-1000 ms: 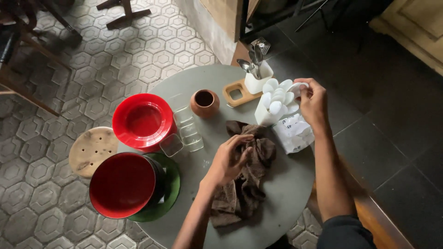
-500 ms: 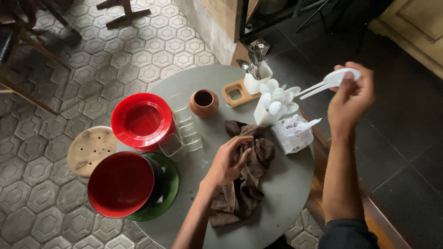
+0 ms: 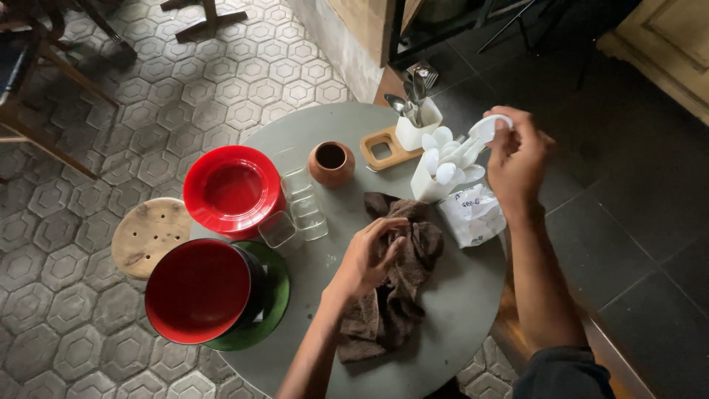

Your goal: A person is wiping plastic spoons one by one with a brown cloth and organizing them into a white container on a table.

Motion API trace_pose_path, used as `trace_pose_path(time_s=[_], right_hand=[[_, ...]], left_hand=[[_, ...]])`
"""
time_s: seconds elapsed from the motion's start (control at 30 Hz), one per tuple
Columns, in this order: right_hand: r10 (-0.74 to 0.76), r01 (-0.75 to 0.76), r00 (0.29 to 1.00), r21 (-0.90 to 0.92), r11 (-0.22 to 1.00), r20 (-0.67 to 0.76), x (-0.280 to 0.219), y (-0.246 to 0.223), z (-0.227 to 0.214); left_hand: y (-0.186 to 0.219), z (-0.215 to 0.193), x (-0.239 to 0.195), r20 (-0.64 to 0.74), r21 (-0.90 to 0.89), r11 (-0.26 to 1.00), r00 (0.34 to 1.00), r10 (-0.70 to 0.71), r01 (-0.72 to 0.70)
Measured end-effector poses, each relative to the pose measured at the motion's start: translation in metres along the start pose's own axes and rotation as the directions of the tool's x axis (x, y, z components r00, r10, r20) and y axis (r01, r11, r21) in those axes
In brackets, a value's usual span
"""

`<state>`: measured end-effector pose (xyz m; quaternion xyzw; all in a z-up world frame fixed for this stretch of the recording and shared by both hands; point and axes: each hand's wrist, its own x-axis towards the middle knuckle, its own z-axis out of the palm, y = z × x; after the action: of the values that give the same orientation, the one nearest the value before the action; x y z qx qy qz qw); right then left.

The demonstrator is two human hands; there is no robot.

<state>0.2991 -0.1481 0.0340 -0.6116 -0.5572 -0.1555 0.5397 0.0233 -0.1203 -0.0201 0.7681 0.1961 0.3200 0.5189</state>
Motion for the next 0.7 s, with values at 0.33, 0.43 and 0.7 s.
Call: trace_pose_path(time_s=[0.33, 0.43, 0.7], right_hand=[[0.079, -0.045, 0.966, -0.138, 0.989, 0.247, -0.011, 0.002, 0.0], [0.027, 0.013, 0.96, -0.142, 0.99, 0.28, -0.004, -0.013, -0.015], [-0.075, 0.074, 0.994, -0.02, 0.997, -0.081, -0.003, -0.047, -0.048]], left_hand=[[0.005, -0.004, 0.0, 0.005, 0.007, 1.0, 1.0, 0.011, -0.011], [0.009, -0.008, -0.001, -0.009, 0.029, 0.999, 1.0, 0.026, -0.026], [0.01, -0.012, -0.005, -0.041, 0.113, 0.993, 0.998, 0.051, -0.046]])
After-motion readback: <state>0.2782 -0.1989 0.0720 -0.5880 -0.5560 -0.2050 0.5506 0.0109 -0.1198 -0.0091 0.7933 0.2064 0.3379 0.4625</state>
